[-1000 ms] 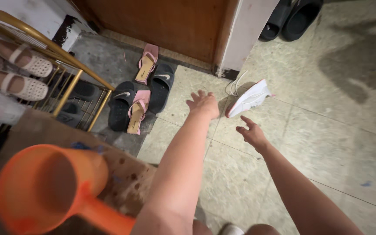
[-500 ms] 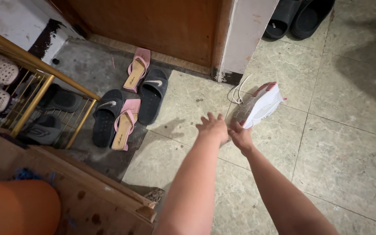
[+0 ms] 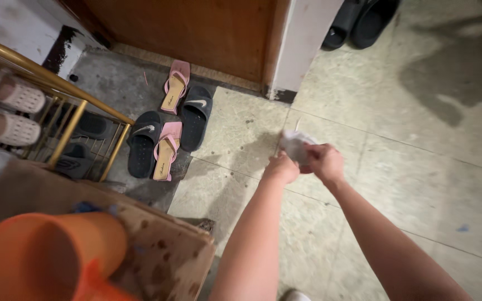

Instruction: The person unties the laces of a black shoe, wipes shoes with a blue cloth, then laces a white sneaker and places the shoes back onto a shoe rack.

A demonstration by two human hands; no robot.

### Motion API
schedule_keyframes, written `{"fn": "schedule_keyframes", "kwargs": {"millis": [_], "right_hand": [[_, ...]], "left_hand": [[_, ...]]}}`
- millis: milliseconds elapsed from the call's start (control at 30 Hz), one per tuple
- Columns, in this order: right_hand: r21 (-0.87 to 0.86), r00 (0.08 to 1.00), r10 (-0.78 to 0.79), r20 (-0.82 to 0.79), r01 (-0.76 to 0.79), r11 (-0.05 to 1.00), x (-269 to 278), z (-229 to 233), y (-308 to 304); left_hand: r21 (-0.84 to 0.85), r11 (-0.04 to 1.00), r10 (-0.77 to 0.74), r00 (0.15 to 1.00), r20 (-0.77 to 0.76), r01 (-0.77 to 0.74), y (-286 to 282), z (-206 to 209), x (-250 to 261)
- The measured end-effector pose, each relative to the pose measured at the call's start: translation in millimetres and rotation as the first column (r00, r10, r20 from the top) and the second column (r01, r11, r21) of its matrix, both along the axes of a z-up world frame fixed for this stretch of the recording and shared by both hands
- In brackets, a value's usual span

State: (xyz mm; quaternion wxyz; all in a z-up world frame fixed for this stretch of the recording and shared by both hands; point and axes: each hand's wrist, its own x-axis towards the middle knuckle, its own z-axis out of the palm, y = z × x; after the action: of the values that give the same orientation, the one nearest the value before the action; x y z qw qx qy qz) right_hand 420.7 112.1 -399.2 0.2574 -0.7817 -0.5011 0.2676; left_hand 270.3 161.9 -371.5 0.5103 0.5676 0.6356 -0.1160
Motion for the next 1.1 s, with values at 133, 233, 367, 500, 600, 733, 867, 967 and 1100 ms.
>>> {"fn": "schedule_keyframes", "kwargs": {"millis": [133,233,367,500,600,733,867,967,1100], "right_hand": [[0.155,0.968,0.196,0.157,-0.220,0.963,-41,147,-28],[0.322,0.919,0.314,0.239,-0.380,0.867,-68,251,-45],[0.265,0.815,0.533,0.229,-0.579,0.771,-72,369,-71],[0.231,0.814,0.576,0.073,-0.576,0.784,-64,448,-94],[0.176,0.937,0.347,0.033,-0.347,0.921,-57,491,-103],[0.147,0.976,0.207,0.061,-0.214,0.966,-60,538,-112],[-0.120,0.960,0.191,-0.204,-0.218,0.969,-75,584,-123],[-0.198,0.906,0.305,-0.293,-0.370,0.908,-100,609,-143],[-0.201,0.904,0.427,-0.008,-0.420,0.885,-159,627,-187]], "left_hand": [[-0.181,0.868,0.495,0.773,0.396,-0.463,-20,70,1],[-0.546,0.530,0.848,0.397,0.351,-0.648,-32,131,-6],[-0.597,0.433,0.837,0.056,0.544,-0.675,-61,208,-26],[-0.520,0.605,0.783,0.333,0.526,-0.603,-87,296,-66],[-0.607,0.635,0.765,0.277,0.582,-0.478,-109,368,-89],[-0.526,0.754,0.651,0.340,0.679,-0.393,-147,438,-128],[-0.499,0.809,0.585,0.352,0.730,-0.310,-183,476,-176],[-0.499,0.830,0.557,0.305,0.773,-0.250,-208,491,-227],[-0.367,0.908,0.419,0.483,0.769,-0.203,-245,510,-295]]}}
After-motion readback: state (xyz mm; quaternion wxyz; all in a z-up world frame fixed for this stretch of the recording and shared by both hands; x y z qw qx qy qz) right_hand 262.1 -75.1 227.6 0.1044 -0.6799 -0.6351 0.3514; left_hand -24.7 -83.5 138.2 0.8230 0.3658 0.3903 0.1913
